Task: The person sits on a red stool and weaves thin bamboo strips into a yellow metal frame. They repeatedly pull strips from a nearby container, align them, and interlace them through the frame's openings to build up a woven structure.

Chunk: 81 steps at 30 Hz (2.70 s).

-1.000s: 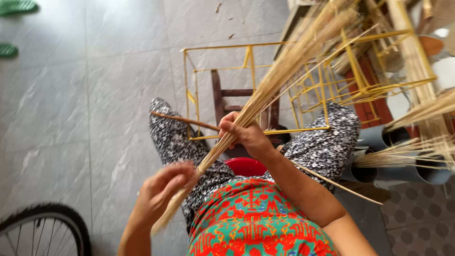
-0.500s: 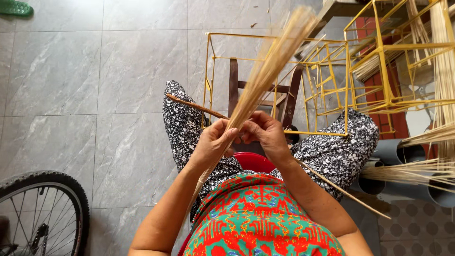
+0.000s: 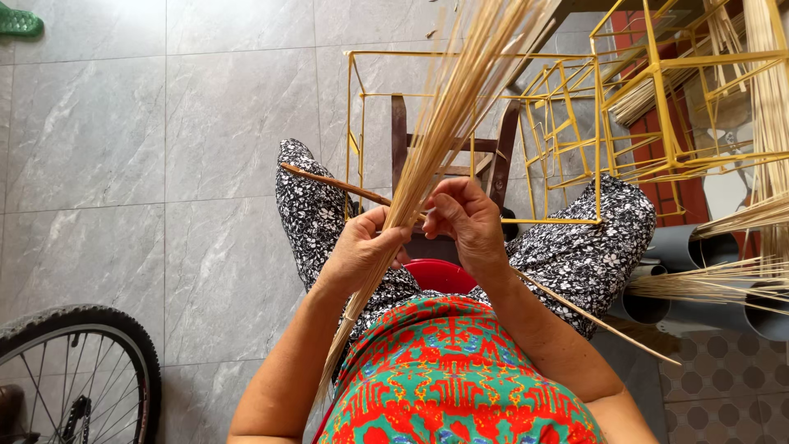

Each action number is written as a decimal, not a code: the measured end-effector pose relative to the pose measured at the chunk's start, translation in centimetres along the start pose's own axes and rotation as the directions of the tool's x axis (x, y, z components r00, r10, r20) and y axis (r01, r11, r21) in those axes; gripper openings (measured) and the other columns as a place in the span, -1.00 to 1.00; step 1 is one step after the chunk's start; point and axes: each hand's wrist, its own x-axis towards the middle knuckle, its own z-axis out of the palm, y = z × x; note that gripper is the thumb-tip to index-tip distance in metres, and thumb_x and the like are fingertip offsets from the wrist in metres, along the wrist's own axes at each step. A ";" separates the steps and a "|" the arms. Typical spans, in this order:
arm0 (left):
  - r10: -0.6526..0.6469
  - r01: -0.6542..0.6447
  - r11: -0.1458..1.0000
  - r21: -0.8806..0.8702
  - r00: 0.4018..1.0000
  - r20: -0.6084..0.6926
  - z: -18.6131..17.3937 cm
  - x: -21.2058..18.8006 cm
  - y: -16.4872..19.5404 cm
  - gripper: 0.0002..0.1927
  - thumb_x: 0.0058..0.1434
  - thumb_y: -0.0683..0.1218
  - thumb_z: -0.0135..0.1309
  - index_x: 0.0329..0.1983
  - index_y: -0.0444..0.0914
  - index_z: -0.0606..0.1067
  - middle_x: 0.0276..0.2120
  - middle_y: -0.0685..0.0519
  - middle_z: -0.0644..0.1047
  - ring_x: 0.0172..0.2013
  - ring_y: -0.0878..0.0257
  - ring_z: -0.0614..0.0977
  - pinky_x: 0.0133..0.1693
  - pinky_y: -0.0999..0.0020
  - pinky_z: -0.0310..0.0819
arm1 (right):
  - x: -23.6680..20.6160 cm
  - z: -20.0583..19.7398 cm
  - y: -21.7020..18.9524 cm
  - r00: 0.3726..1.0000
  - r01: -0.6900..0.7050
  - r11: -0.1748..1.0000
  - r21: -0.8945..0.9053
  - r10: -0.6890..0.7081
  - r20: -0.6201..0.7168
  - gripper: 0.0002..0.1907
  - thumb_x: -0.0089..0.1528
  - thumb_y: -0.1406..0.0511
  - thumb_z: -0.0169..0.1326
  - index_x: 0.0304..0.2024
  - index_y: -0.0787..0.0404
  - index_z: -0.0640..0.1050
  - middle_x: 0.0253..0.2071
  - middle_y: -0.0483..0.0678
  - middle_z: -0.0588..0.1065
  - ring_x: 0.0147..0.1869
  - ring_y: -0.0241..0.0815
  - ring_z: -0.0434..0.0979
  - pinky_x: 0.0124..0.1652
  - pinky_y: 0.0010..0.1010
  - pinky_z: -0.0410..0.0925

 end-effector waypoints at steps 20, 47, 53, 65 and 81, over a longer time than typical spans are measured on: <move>0.102 -0.103 0.994 -0.033 0.994 -0.034 0.2 0.1 -0.6 -0.83 0.31 -0.21 0.16 -0.08 -0.34 0.47 -0.36 0.04 0.58 -0.38 0.35 0.61 -0.31 0.45 0.54 | -0.2 -1.8 0.5 0.999 0.032 0.999 -0.004 -0.032 0.023 -0.84 0.38 0.33 0.11 -0.07 0.24 0.42 -0.25 0.08 0.61 -0.35 -0.28 0.60 -0.33 -0.51 0.50; 0.020 -0.013 0.996 0.085 0.996 -0.082 0.9 -0.2 -1.0 -0.88 0.30 -0.14 0.15 -0.19 -0.32 0.53 -0.46 0.15 0.52 -0.57 0.47 0.49 -0.52 0.58 0.37 | -1.0 -1.5 0.3 0.994 0.110 0.990 -0.085 -0.111 -0.007 -0.87 0.37 0.31 0.14 -0.19 0.28 0.55 -0.51 -0.12 0.48 -0.52 -0.43 0.43 -0.54 -0.65 0.31; 0.011 0.011 0.990 0.141 0.988 -0.154 1.5 -0.1 -0.8 -0.84 0.28 -0.10 0.16 -0.24 -0.31 0.54 -0.48 0.13 0.55 -0.56 0.46 0.53 -0.47 0.57 0.47 | -1.2 -1.5 0.2 0.989 0.150 0.988 -0.027 -0.150 0.016 -0.89 0.41 0.33 0.10 -0.17 0.27 0.49 -0.41 -0.07 0.51 -0.48 -0.42 0.44 -0.49 -0.60 0.38; 0.016 -0.002 0.989 0.150 0.996 -0.091 1.8 -0.4 -0.7 -0.87 0.26 -0.14 0.18 -0.17 -0.27 0.56 -0.51 0.22 0.47 -0.52 0.50 0.41 -0.48 0.57 0.27 | -1.3 -2.4 0.4 1.000 0.024 0.995 0.097 -0.022 -0.021 -0.75 0.40 0.30 0.08 0.05 0.35 0.50 -0.47 -0.08 0.48 -0.56 -0.43 0.35 -0.53 -0.57 0.31; 0.117 -0.117 0.993 -0.027 0.993 -0.015 0.6 1.0 -0.4 -0.83 0.28 -0.19 0.15 -0.08 -0.32 0.59 -0.46 0.18 0.50 -0.47 0.47 0.45 -0.40 0.57 0.35 | -0.2 -2.2 0.4 0.999 0.042 0.997 0.057 -0.041 -0.021 -0.86 0.41 0.32 -0.02 -0.09 0.29 0.46 -0.52 -0.08 0.45 -0.53 -0.40 0.39 -0.48 -0.56 0.34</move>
